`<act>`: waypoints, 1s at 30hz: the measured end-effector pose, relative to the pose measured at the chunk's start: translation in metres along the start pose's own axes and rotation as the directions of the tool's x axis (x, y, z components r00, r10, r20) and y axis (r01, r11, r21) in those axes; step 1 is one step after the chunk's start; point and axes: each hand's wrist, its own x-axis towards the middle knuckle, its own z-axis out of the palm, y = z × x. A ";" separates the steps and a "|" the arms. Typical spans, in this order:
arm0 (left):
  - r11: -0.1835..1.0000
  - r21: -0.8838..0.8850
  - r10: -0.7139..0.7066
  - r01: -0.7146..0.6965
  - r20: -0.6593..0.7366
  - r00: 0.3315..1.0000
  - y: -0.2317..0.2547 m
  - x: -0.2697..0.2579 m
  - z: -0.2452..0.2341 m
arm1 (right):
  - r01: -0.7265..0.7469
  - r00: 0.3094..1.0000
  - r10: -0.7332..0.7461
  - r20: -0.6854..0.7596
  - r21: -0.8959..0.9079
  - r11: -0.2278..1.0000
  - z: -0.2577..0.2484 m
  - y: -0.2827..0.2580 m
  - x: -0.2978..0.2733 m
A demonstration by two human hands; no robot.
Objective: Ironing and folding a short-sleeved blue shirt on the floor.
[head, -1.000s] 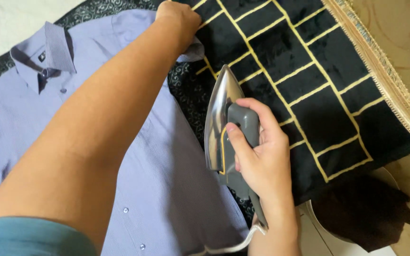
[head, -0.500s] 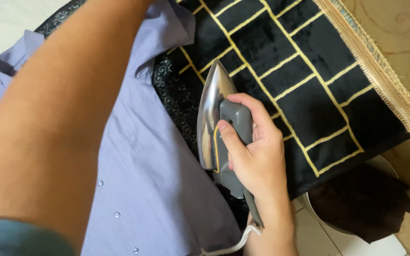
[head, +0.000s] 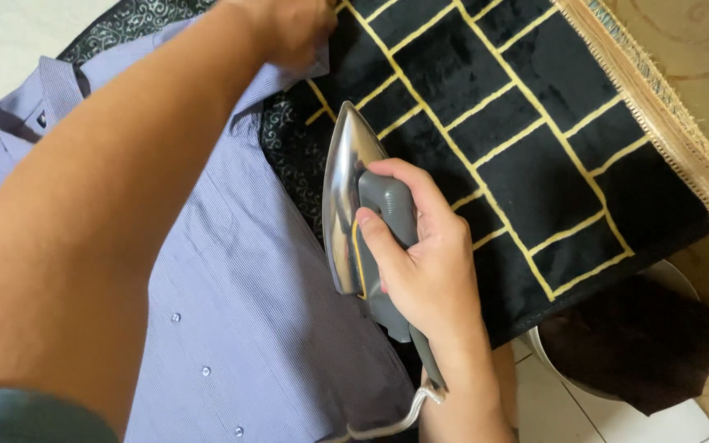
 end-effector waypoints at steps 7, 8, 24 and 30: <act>0.995 0.055 0.085 -0.085 -0.007 0.996 0.031 -0.018 -0.003 | 0.016 0.999 -0.015 -0.034 0.026 1.000 -0.008 0.001 0.003; 0.994 0.036 0.100 -0.099 -0.017 0.995 0.029 -0.016 0.001 | 0.025 0.999 -0.025 -0.046 0.013 1.000 -0.009 0.000 0.004; 0.802 -0.578 -0.571 0.151 -0.668 0.478 0.121 -0.141 0.056 | -0.002 0.995 -0.001 -0.099 -0.032 0.999 -0.010 0.000 0.004; 0.569 -0.786 -0.620 -0.241 -0.603 0.502 0.080 -0.199 0.102 | 0.030 0.998 -0.029 -0.053 0.006 1.000 0.012 0.001 0.005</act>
